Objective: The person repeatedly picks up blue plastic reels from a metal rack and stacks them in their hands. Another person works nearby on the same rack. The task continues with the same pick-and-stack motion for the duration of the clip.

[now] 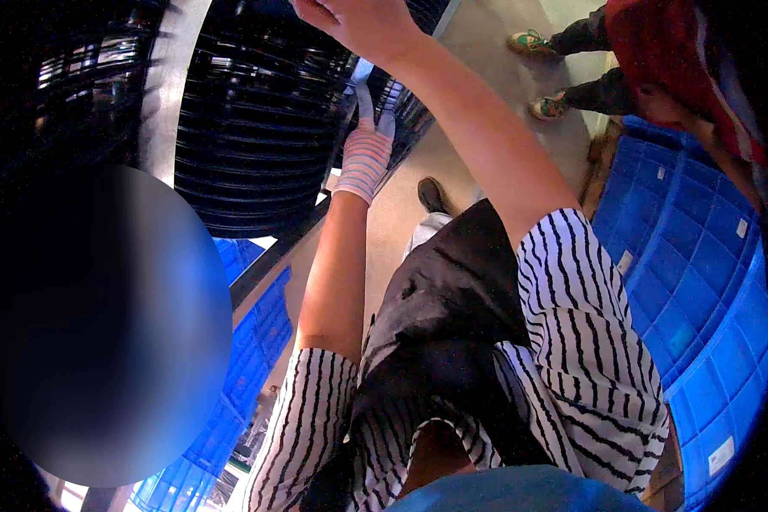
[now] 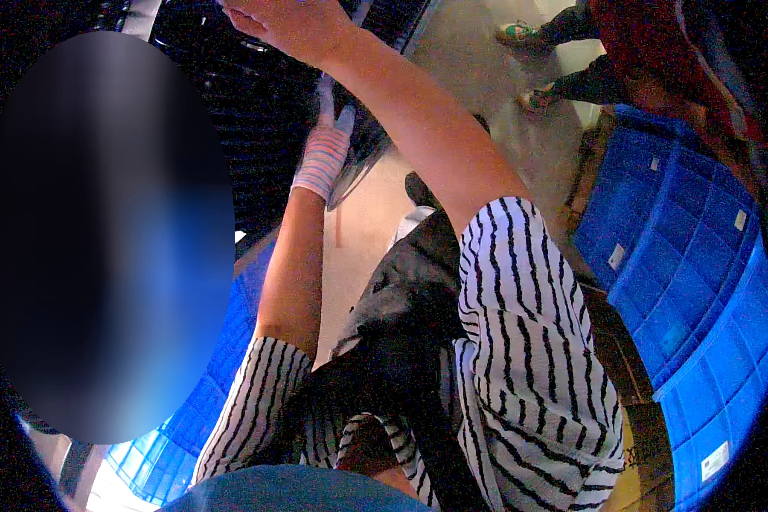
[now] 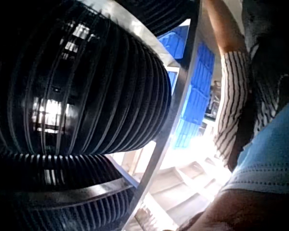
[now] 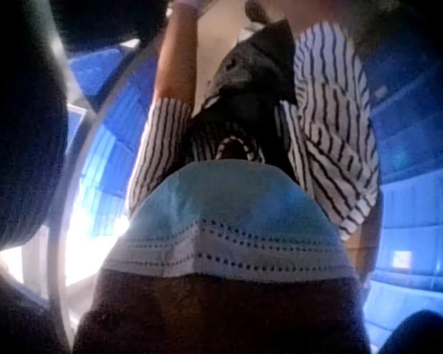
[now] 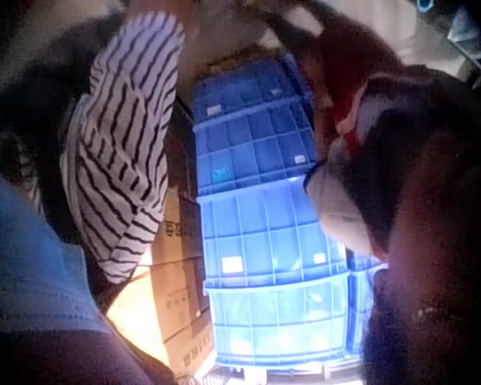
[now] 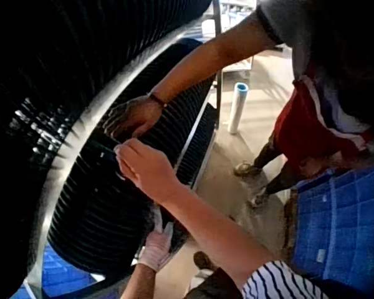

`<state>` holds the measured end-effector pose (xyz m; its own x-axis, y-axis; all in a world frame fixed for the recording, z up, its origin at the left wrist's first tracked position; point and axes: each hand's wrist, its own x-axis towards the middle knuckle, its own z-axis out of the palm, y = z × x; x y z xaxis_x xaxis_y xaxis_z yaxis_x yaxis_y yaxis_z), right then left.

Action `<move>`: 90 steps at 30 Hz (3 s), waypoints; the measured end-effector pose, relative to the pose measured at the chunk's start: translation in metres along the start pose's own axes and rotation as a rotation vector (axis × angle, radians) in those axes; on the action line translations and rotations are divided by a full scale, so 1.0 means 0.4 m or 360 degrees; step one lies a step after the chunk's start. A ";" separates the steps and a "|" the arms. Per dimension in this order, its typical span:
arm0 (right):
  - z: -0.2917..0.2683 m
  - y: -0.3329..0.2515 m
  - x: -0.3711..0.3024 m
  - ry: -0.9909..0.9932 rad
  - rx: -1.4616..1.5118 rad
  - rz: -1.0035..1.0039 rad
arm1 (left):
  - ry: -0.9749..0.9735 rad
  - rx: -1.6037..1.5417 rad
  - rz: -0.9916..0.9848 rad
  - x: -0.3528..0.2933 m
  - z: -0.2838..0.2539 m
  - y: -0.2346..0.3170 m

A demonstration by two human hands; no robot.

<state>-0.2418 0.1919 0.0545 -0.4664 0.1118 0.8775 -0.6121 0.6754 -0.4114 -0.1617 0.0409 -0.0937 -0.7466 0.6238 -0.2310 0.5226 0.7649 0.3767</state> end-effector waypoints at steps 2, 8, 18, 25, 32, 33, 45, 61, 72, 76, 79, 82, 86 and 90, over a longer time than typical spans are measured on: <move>-0.029 -0.006 0.010 0.0042 0.0093 0.0048 | -0.0115 0.0015 0.0006 -0.006 0.008 -0.032; -0.129 -0.048 -0.030 0.0010 -0.0062 0.0078 | -0.0059 -0.0542 -0.0248 0.006 -0.041 0.017; 0.099 0.042 -0.011 0.0036 -0.0139 0.0277 | -0.0355 -0.0207 -0.0171 0.027 -0.021 -0.008; 0.116 0.064 -0.085 -0.0277 -0.0831 0.0040 | -0.0238 -0.0550 -0.0397 -0.050 -0.029 0.017; 0.061 0.051 -0.154 -0.0357 -0.0772 0.0382 | -0.0575 -0.0634 -0.0545 -0.085 -0.077 0.047; 0.056 0.049 -0.169 -0.0327 -0.0761 0.0363 | -0.0530 -0.0570 -0.0482 -0.093 -0.066 0.045; 0.041 0.051 -0.159 -0.0402 -0.0776 0.0406 | -0.0739 -0.0381 -0.0424 -0.122 -0.071 0.065; 0.053 0.007 -0.260 -0.0230 -0.0707 0.0518 | -0.0710 -0.0502 -0.0394 -0.153 -0.097 0.058; 0.130 -0.154 -0.240 -0.0703 -0.0671 0.1059 | -0.0695 -0.0460 -0.0082 -0.201 0.045 -0.007; 0.152 -0.135 -0.193 -0.1111 -0.0892 0.1189 | -0.0707 -0.0247 0.0306 -0.205 0.039 0.013; 0.120 -0.130 -0.166 -0.0924 -0.0821 0.1204 | -0.0706 -0.0297 0.0337 -0.197 0.088 -0.007; 0.030 -0.189 -0.186 -0.0534 -0.0723 0.1134 | -0.0778 -0.0432 -0.0066 -0.214 0.068 0.003; -0.188 -0.310 -0.167 -0.0663 -0.0640 0.1660 | -0.0794 -0.0310 -0.0191 -0.215 -0.010 0.074; -0.336 -0.382 -0.229 -0.0294 -0.0271 0.1677 | -0.0814 -0.0250 -0.0184 -0.213 0.012 0.064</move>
<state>-0.0197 0.1764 0.0702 -0.8037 0.5933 0.0459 0.2433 0.3979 -0.8846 -0.0828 0.0080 -0.0686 -0.4794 0.5656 -0.6710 0.3519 0.8244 0.4434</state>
